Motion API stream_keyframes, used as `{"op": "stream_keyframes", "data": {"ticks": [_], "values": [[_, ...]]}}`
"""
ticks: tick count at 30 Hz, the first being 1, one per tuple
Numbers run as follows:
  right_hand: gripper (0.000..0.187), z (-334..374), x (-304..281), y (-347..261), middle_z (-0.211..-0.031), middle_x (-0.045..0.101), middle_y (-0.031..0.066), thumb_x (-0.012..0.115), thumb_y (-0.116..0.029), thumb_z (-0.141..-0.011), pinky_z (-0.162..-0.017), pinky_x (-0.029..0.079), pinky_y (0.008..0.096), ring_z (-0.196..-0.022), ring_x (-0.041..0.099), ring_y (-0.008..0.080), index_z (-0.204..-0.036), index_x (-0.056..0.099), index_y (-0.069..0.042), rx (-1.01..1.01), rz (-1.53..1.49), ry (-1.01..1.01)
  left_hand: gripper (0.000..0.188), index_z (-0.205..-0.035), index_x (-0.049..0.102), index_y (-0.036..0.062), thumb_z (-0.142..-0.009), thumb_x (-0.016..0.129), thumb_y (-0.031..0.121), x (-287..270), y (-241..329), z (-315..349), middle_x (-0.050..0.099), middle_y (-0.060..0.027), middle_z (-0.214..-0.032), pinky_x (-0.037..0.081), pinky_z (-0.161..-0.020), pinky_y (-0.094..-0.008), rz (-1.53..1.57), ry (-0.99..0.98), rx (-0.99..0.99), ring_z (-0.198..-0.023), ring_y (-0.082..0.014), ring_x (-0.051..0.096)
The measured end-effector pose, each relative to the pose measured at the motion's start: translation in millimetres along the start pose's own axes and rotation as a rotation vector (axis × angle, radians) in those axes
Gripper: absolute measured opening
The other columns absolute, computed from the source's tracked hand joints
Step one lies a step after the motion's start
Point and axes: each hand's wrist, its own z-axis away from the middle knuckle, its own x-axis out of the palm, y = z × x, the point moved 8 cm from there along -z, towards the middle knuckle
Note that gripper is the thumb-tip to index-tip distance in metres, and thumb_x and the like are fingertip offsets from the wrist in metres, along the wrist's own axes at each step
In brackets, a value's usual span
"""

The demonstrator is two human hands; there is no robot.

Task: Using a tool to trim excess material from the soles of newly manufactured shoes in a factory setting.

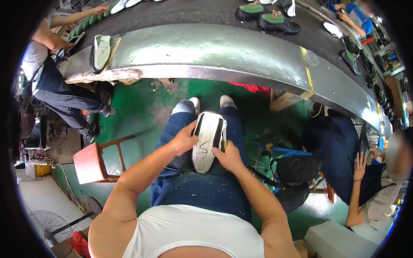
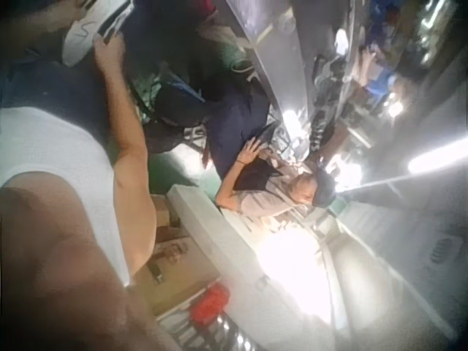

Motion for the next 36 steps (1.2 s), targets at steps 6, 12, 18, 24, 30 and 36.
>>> {"op": "stream_keyframes", "data": {"ticks": [6,12,18,24,30,36], "values": [[0.050,9.8,-17.8,-14.6,-0.104,0.068,0.0295,0.070,-0.021,-0.075,-0.088,0.054,0.0420,-0.100,0.069,0.0402,-0.113,0.056,0.009,-0.007,0.138,-0.113,0.101,-0.163,0.011,0.0222,-0.074,0.046,-0.011,12.2,27.6,30.3,0.048,-0.0094,-0.148,0.052,-0.083,-0.0253,0.098,-0.271,-0.229,-0.120,-0.0168,0.057],[0.039,13.8,-62.1,3.8,-0.085,0.067,0.0198,0.073,-0.034,-0.086,-0.075,0.053,0.0444,-0.082,0.067,0.0367,-0.099,0.058,0.000,-0.001,0.180,0.046,0.086,-0.156,0.025,0.0001,-0.075,0.053,-0.007,21.8,-8.4,22.9,0.050,-0.0160,-0.146,0.029,-0.117,-0.0329,0.103,-0.174,-0.160,-0.137,-0.0253,0.045],[0.041,50.6,-62.9,-36.0,-0.100,0.067,0.0189,0.063,-0.015,-0.092,-0.083,0.052,0.0432,-0.091,0.066,0.0341,-0.130,0.056,0.001,-0.306,0.444,-0.281,0.093,-0.157,0.013,-0.0016,-0.079,0.062,0.006,19.5,-41.0,32.3,0.044,-0.0247,-0.148,0.031,-0.117,-0.0346,-0.185,-0.095,-0.007,-0.140,-0.0328,0.043],[0.055,47.4,-46.2,-79.4,-0.116,0.061,0.0223,0.065,-0.008,-0.087,-0.090,0.051,0.0457,-0.109,0.060,0.0381,-0.137,0.047,0.008,-0.666,0.819,-0.178,0.098,-0.159,0.002,-0.0007,-0.080,0.059,-0.006,34.2,-37.9,37.7,0.030,-0.0196,-0.158,0.022,-0.120,-0.0327,-0.196,-0.161,-0.033,-0.147,-0.0236,0.028],[0.033,36.4,-32.6,-101.4,-0.096,0.068,0.0267,0.064,-0.012,-0.085,-0.076,0.054,0.0504,-0.095,0.067,0.0416,-0.109,0.059,0.009,-0.359,1.080,-0.642,0.074,-0.161,0.008,0.0044,-0.105,0.046,0.035,49.7,-5.3,43.9,0.031,-0.0131,-0.160,0.026,-0.120,-0.0377,0.716,-0.264,-0.131,-0.146,-0.0253,0.032],[0.030,34.3,4.2,-46.3,-0.095,0.067,0.0277,0.063,-0.024,-0.091,-0.083,0.050,0.0533,-0.092,0.064,0.0465,-0.103,0.058,0.003,-0.296,0.580,-0.480,0.070,-0.156,0.033,0.0066,-0.107,0.028,0.057,22.1,-80.8,3.1,0.045,-0.0129,-0.152,0.039,-0.112,-0.0396,0.525,0.275,-0.332,-0.136,-0.0242,0.045]]}}
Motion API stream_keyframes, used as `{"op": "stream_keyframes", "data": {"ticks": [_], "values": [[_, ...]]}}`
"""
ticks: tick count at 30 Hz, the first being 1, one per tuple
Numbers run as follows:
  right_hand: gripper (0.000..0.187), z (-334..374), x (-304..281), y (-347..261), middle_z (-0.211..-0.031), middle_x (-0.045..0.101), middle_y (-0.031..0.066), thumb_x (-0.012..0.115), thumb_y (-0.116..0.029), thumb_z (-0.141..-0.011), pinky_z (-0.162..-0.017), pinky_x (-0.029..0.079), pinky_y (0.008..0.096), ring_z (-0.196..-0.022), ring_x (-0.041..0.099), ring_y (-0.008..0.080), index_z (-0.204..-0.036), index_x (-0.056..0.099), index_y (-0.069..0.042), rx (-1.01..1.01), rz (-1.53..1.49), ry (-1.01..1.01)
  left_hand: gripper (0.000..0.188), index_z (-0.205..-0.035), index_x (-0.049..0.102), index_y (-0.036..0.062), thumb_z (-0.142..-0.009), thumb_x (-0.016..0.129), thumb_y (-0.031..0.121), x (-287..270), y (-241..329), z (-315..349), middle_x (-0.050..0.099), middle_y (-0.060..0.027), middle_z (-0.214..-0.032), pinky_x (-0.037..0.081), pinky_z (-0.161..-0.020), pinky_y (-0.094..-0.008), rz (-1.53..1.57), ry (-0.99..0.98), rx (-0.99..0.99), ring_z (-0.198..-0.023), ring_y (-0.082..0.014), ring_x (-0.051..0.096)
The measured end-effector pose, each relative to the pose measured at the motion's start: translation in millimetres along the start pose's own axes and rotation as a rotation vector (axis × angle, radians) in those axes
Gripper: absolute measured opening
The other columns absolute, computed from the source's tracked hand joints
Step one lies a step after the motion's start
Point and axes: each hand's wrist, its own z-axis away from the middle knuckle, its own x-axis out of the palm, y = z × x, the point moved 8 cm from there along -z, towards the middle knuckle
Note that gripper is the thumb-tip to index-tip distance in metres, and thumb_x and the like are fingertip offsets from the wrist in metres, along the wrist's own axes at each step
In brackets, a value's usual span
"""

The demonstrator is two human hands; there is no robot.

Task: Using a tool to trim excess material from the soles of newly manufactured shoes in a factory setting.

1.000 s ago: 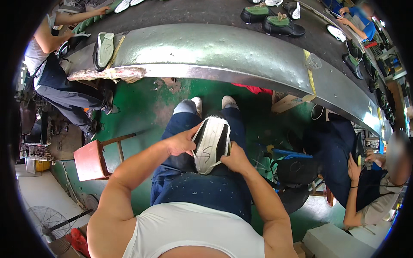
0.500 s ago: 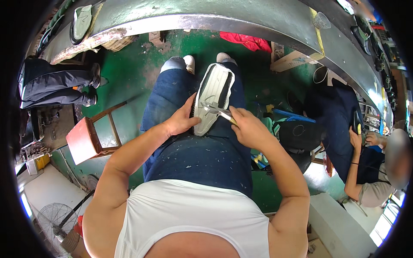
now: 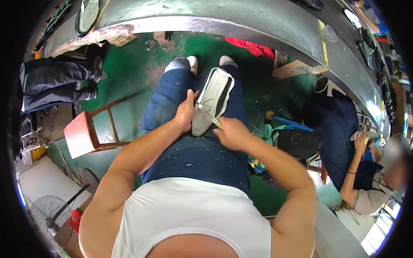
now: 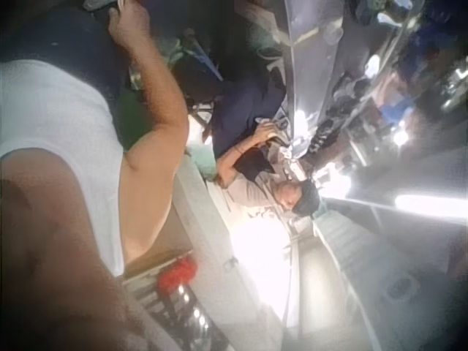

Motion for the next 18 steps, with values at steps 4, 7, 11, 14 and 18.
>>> {"op": "stream_keyframes", "data": {"ticks": [4,7,11,14,18], "values": [[0.031,3.8,6.4,1.4,-0.104,0.066,0.0274,0.063,-0.022,-0.091,-0.086,0.049,0.0512,-0.098,0.063,0.0453,-0.110,0.057,0.002,0.043,-0.113,0.115,0.062,-0.144,0.050,-0.0005,-0.109,0.028,0.046,-9.1,15.9,-5.9,0.062,-0.0167,-0.133,0.044,-0.104,-0.0364,-0.366,0.139,0.262,-0.122,-0.0259,0.058],[0.040,7.5,-25.5,3.4,-0.107,0.064,0.0283,0.064,-0.017,-0.090,-0.091,0.049,0.0493,-0.104,0.062,0.0448,-0.121,0.053,0.006,0.075,0.038,-0.106,0.058,-0.138,0.055,-0.0040,-0.110,0.029,0.040,-18.8,29.1,-1.7,0.067,-0.0214,-0.125,0.044,-0.104,-0.0360,-0.663,0.207,0.425,-0.119,-0.0310,0.062],[0.050,5.0,-62.1,8.4,-0.111,0.061,0.0293,0.065,-0.011,-0.089,-0.095,0.050,0.0466,-0.104,0.062,0.0438,-0.128,0.047,0.014,-0.105,0.303,0.381,0.048,-0.137,0.055,-0.0028,-0.108,0.036,0.031,9.1,51.1,19.4,0.064,-0.0297,-0.123,0.047,-0.102,-0.0410,-0.780,0.156,0.627,-0.122,-0.0437,0.057],[0.041,-4.6,-61.6,15.0,-0.109,0.064,0.0252,0.064,-0.014,-0.091,-0.088,0.052,0.0465,-0.099,0.064,0.0425,-0.124,0.051,0.006,0.015,0.291,0.331,0.046,-0.145,0.048,0.0036,-0.106,0.040,0.028,19.5,52.9,24.0,0.056,-0.0290,-0.136,0.049,-0.101,-0.0431,-0.820,0.066,0.762,-0.117,-0.0450,0.059],[0.023,2.9,-40.0,54.1,-0.099,0.068,0.0204,0.062,-0.018,-0.093,-0.079,0.055,0.0450,-0.091,0.067,0.0400,-0.107,0.058,0.000,0.020,0.121,0.479,0.051,-0.153,0.037,0.0133,-0.105,0.044,0.026,38.4,62.1,35.6,0.042,-0.0269,-0.150,0.052,-0.097,-0.0456,-1.166,0.024,0.954,-0.110,-0.0460,0.063]]}}
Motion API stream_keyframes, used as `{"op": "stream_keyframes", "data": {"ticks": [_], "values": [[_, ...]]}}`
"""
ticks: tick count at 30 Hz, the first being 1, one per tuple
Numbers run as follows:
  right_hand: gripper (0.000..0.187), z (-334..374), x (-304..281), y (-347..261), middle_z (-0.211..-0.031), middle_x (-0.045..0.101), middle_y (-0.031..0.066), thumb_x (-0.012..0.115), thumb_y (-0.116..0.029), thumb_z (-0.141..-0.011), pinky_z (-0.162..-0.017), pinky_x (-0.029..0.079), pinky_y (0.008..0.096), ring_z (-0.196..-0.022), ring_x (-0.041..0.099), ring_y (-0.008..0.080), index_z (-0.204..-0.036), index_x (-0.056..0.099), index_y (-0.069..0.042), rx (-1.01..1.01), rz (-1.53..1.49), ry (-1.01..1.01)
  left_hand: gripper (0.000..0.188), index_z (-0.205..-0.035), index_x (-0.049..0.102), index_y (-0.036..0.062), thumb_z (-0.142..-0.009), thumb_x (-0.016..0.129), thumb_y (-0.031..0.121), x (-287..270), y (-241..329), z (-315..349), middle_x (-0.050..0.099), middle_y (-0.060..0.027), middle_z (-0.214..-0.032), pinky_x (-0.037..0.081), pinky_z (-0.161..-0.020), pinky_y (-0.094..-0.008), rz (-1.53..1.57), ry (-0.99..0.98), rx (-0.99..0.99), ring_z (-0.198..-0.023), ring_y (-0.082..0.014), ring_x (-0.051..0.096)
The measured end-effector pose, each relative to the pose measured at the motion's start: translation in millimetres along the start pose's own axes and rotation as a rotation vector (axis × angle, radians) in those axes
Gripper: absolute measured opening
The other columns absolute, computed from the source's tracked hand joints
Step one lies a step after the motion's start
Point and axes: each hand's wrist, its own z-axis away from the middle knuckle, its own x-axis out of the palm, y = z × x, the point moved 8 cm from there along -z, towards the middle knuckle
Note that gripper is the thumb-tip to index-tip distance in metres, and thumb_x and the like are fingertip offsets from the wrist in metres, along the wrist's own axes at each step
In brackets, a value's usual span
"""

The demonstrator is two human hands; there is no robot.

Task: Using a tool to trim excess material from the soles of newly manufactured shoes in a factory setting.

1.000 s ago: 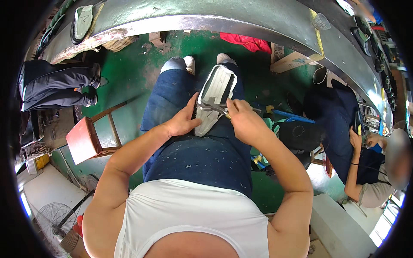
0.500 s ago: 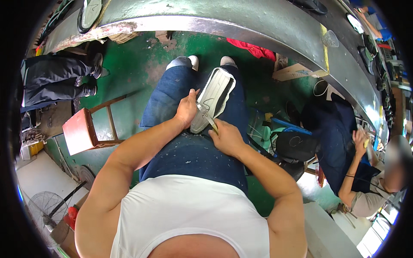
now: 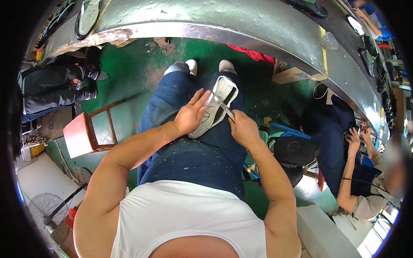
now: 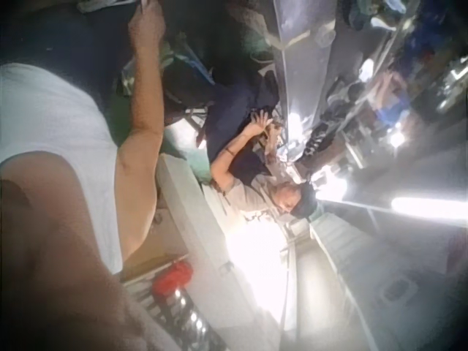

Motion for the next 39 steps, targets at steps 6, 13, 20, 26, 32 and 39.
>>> {"op": "stream_keyframes", "data": {"ticks": [6,13,20,26,32,39], "values": [[0.028,-16.0,-22.0,20.3,-0.086,0.066,0.0247,0.059,-0.027,-0.098,-0.077,0.052,0.0470,-0.085,0.064,0.0460,-0.098,0.059,0.001,0.291,-0.346,-0.432,0.057,-0.158,0.024,0.0197,-0.105,0.043,0.026,4.2,2.6,-9.9,0.036,-0.0312,-0.151,0.055,-0.092,-0.0497,-0.146,-0.348,-0.110,-0.104,-0.0505,0.064],[0.035,-42.0,3.7,14.6,-0.091,0.067,0.0262,0.053,-0.033,-0.101,-0.077,0.051,0.0512,-0.086,0.065,0.0460,-0.102,0.060,0.001,0.032,-0.111,-0.080,0.057,-0.159,0.022,0.0298,-0.105,0.043,0.034,8.7,9.7,-17.8,0.033,-0.0331,-0.153,0.057,-0.088,-0.0478,-0.274,-0.564,-0.150,-0.098,-0.0493,0.067],[0.040,-38.9,4.6,8.1,-0.091,0.066,0.0264,0.049,-0.038,-0.102,-0.078,0.050,0.0516,-0.089,0.064,0.0458,-0.095,0.057,0.001,0.015,-0.100,-0.064,0.067,-0.158,0.024,0.0117,-0.102,0.052,0.034,5.8,-9.0,13.7,0.045,-0.0362,-0.142,0.049,-0.101,-0.0429,-0.065,-0.349,-0.306,-0.116,-0.0475,0.060],[0.043,-16.2,-5.1,-24.6,-0.095,0.066,0.0267,0.046,-0.039,-0.103,-0.078,0.049,0.0525,-0.090,0.063,0.0462,-0.096,0.057,0.002,-0.009,-0.298,-0.120,0.081,-0.151,0.030,-0.0073,-0.089,0.071,0.025,1.4,-24.3,27.5,0.058,-0.0306,-0.134,0.041,-0.110,-0.0395,0.444,-0.201,-0.540,-0.125,-0.0386,0.058],[0.038,9.3,21.0,3.9,-0.084,0.068,0.0165,0.052,-0.035,-0.102,-0.077,0.052,0.0394,-0.082,0.068,0.0315,-0.109,0.061,0.002,0.165,-0.502,-0.168,0.111,-0.159,0.007,0.0061,-0.076,0.079,0.021,-15.8,-6.5,15.8,0.064,-0.0307,-0.121,0.049,-0.100,-0.0423,0.049,-0.526,-0.356,-0.112,-0.0426,0.063],[0.032,47.6,32.1,37.4,-0.087,0.067,0.0058,0.060,-0.029,-0.099,-0.077,0.050,0.0302,-0.083,0.064,0.0145,-0.112,0.059,0.000,0.206,-0.877,0.243,0.082,-0.144,0.039,0.0057,-0.073,0.080,0.009,-136.7,91.0,-50.1,0.070,-0.0225,-0.109,0.055,-0.085,-0.0427,-0.031,-0.188,0.083,-0.099,-0.0385,0.069]]}}
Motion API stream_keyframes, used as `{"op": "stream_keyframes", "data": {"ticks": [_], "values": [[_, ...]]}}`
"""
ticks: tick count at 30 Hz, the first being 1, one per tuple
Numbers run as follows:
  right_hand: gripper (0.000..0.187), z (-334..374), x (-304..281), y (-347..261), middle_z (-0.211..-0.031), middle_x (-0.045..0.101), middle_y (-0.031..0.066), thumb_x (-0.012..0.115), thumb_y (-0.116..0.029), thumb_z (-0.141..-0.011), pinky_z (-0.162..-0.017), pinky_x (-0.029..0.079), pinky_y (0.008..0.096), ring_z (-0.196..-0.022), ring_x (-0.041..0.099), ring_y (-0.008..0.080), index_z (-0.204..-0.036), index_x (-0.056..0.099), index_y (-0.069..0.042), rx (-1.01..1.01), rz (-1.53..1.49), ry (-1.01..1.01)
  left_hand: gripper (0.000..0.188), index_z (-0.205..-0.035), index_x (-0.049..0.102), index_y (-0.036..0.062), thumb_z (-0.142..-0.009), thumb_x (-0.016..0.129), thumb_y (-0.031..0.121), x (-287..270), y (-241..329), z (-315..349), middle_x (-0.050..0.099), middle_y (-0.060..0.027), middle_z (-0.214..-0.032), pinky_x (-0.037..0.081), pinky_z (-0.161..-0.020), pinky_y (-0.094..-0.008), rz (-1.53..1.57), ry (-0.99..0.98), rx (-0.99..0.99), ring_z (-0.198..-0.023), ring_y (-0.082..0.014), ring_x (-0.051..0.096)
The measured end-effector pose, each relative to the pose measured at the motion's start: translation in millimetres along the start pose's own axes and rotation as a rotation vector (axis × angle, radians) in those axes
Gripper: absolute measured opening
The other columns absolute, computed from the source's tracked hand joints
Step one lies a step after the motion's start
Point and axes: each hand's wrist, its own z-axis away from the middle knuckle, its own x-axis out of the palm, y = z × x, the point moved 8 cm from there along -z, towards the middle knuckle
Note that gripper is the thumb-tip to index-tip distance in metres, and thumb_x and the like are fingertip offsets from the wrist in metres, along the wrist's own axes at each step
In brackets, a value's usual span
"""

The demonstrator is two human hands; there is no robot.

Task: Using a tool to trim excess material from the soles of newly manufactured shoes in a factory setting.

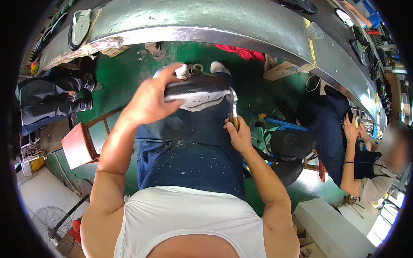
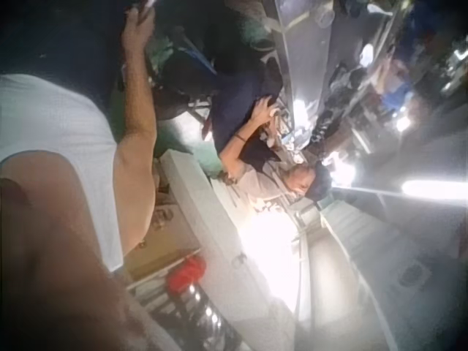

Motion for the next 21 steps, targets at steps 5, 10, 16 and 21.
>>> {"op": "stream_keyframes", "data": {"ticks": [5,10,16,21], "values": [[0.029,0.8,-3.8,3.7,-0.089,0.067,0.0058,0.060,-0.025,-0.097,-0.077,0.050,0.0303,-0.084,0.064,0.0147,-0.114,0.058,-0.001,0.027,0.060,-0.035,0.072,-0.140,0.047,0.0071,-0.078,0.080,-0.005,5.9,24.7,-43.6,0.066,-0.0087,-0.102,0.054,-0.083,-0.0320,0.794,0.053,0.092,-0.094,-0.0151,0.063],[0.027,-1.9,-4.2,-24.2,-0.087,0.068,0.0087,0.058,-0.022,-0.097,-0.077,0.051,0.0314,-0.082,0.066,0.0172,-0.113,0.059,0.000,0.110,0.229,-0.073,0.079,-0.145,0.043,-0.0010,-0.083,0.082,0.029,117.4,-107.2,-64.8,0.067,-0.0163,-0.118,0.053,-0.087,-0.0337,0.328,-0.019,-0.390,-0.105,-0.0221,0.064],[0.022,-2.6,2.7,-59.8,-0.079,0.064,0.0096,0.058,-0.019,-0.097,-0.073,0.052,0.0325,-0.076,0.065,0.0183,-0.110,0.060,-0.002,0.165,0.415,-0.397,0.046,-0.124,0.063,-0.0030,-0.092,0.069,0.029,128.1,-92.4,11.6,0.073,-0.0204,-0.098,0.055,-0.084,-0.0403,0.257,-0.137,-0.341,-0.091,-0.0288,0.072],[0.028,-10.6,17.9,-45.3,-0.101,0.064,0.0064,0.060,-0.018,-0.097,-0.070,0.056,0.0295,-0.078,0.064,0.0148,-0.119,0.059,0.000,0.454,0.174,-0.600,0.023,-0.088,0.070,0.0025,-0.094,0.058,0.021,119.4,-70.7,5.1,0.068,-0.0231,-0.078,0.053,-0.072,-0.0519,-0.155,0.006,-0.253,-0.077,-0.0431,0.066]]}}
